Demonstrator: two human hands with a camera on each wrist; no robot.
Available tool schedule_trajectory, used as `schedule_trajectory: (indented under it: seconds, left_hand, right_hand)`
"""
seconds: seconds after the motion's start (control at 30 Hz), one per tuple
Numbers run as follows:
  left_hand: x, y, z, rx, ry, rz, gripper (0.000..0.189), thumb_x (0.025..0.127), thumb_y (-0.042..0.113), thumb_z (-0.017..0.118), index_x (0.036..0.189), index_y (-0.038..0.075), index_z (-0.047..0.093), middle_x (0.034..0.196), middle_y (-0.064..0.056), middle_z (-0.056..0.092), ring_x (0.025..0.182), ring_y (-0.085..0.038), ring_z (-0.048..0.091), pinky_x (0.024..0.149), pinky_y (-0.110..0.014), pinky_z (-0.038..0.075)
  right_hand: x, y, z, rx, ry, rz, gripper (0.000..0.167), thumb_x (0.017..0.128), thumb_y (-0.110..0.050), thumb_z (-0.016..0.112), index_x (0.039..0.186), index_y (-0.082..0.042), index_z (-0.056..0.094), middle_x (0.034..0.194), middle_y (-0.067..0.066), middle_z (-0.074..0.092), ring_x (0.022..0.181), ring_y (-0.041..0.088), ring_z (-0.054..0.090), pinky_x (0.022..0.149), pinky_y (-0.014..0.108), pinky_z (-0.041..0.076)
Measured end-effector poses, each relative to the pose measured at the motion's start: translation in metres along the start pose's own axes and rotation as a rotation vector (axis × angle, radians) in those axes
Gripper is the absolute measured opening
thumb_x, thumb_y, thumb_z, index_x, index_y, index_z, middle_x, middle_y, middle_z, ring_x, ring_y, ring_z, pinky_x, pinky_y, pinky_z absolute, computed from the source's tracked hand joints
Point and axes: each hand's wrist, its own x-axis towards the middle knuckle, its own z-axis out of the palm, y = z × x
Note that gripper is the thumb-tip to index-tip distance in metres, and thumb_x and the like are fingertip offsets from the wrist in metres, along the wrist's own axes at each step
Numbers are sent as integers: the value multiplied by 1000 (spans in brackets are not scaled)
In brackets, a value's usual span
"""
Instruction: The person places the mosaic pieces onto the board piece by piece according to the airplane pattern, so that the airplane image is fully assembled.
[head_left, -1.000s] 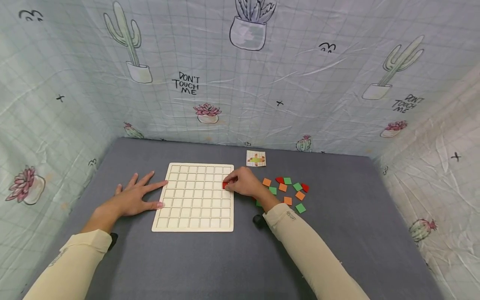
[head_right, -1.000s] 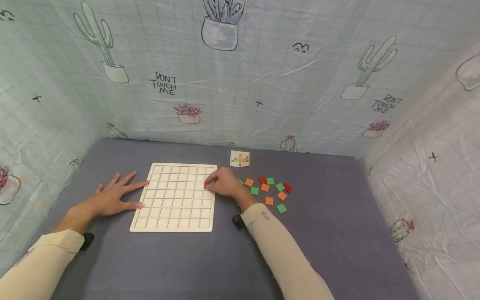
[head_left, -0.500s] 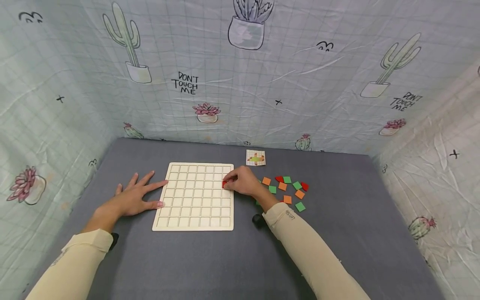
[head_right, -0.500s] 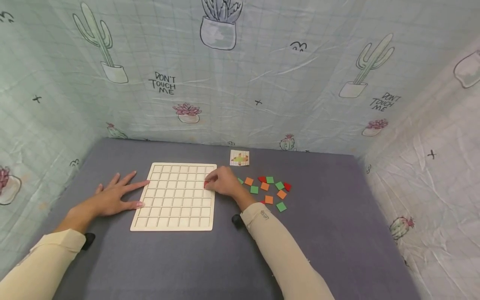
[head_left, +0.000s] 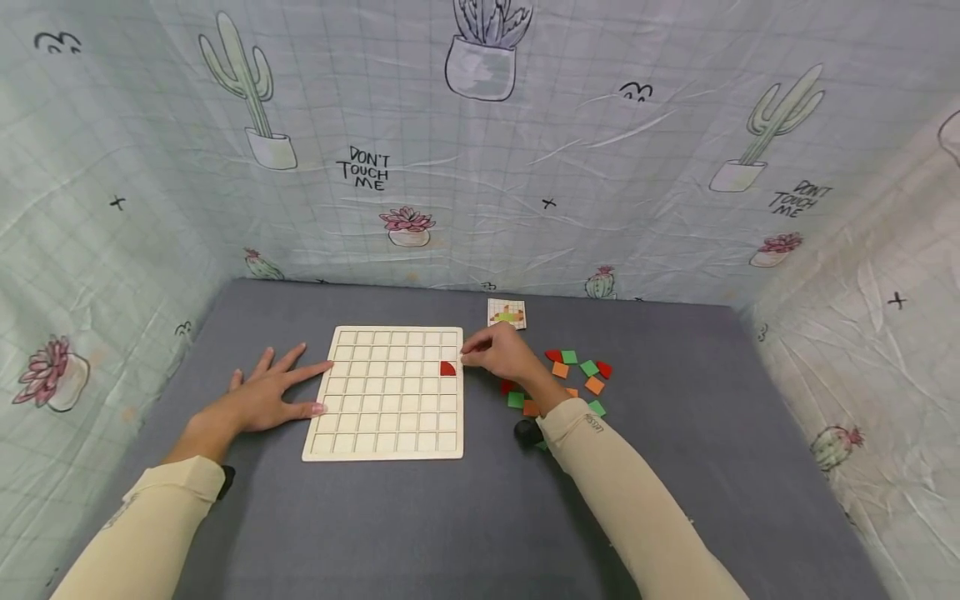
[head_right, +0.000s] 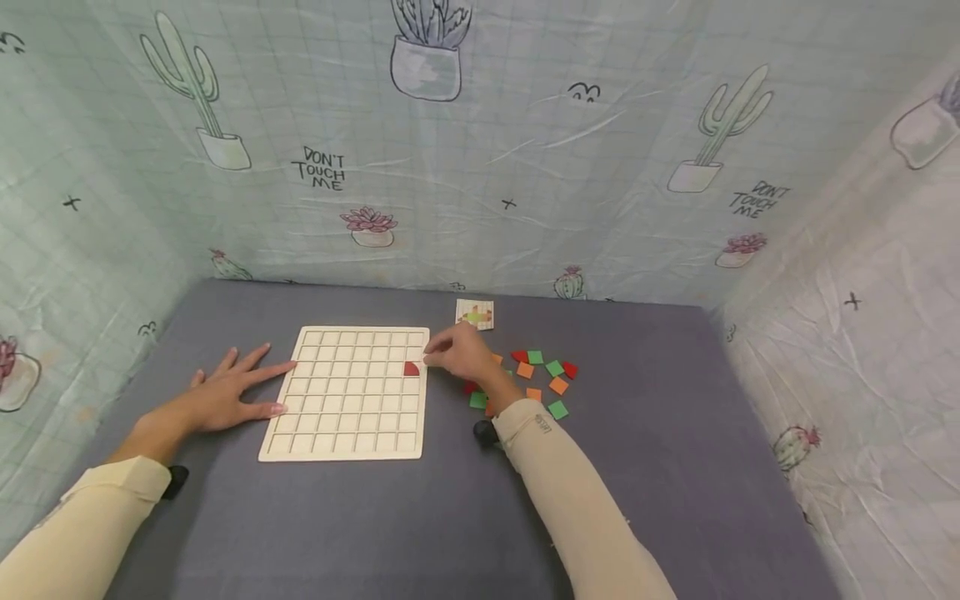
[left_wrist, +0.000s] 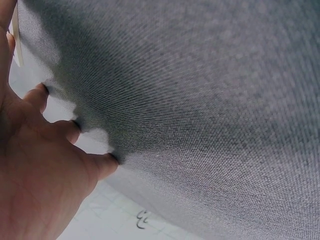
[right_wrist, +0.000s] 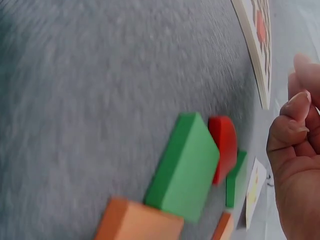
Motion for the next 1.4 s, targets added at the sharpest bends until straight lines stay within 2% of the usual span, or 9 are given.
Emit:
schedule_trajectory:
  seconds: [0.17,0.37,0.63,0.73,0.93,1.13,1.4]
  left_hand:
    - [0,0,-1,-4,-4,-7,88,90,71,66,163,31,37,176,-21,5,152,-68,-3,106,-92,1]
    - [-2,4,-1,-11,-11,-12,88,91,69,66,163,29,37,175,-22,5,152,-68,-4,106,-92,0]
    - [-1,1,2,-6,-18,-17,88,91,70,66,163,30,36,175,-22,4,153,-67,-4,106,-92,1]
    - [0,1,3,-3,-18,-14,88,91,70,65,163,30,36,175,-21,4,152,-67,-4,106,-92,1]
    - [1,2,3,2,-19,-11,88,90,71,65,163,31,36,175,-21,4,152,-68,-4,106,-92,1]
    - [1,2,3,-7,-25,-14,90,90,73,64,164,32,35,176,-20,3,153,-67,-6,106,-92,-1]
    - [2,0,2,5,-18,-10,90,90,74,63,164,32,34,175,-23,4,152,-69,-4,105,-93,-1]
  right_hand:
    - [-3,3,-11,-8,15,-9,15,92,-7,78,104,1,82,102,16,79,77,15,65,68,27,53]
    - [-8,7,-24,-2,25,-3,16,92,-7,79,104,2,82,105,17,79,84,17,69,72,29,56]
    - [-18,11,-40,-11,55,32,15,92,-9,79,102,2,82,103,17,79,83,19,68,68,30,55]
    - [-22,13,-47,-7,70,47,12,92,-8,79,101,0,82,103,17,79,84,19,68,71,31,56]
    - [-29,18,-61,29,70,65,16,93,-5,77,105,5,80,107,20,78,89,24,71,80,38,61]
    - [-36,21,-74,-10,88,99,17,94,-8,77,106,4,80,104,20,79,87,27,71,79,44,61]
    - [-42,31,-86,-45,105,143,22,94,-10,78,111,3,79,112,19,78,92,27,70,76,32,56]
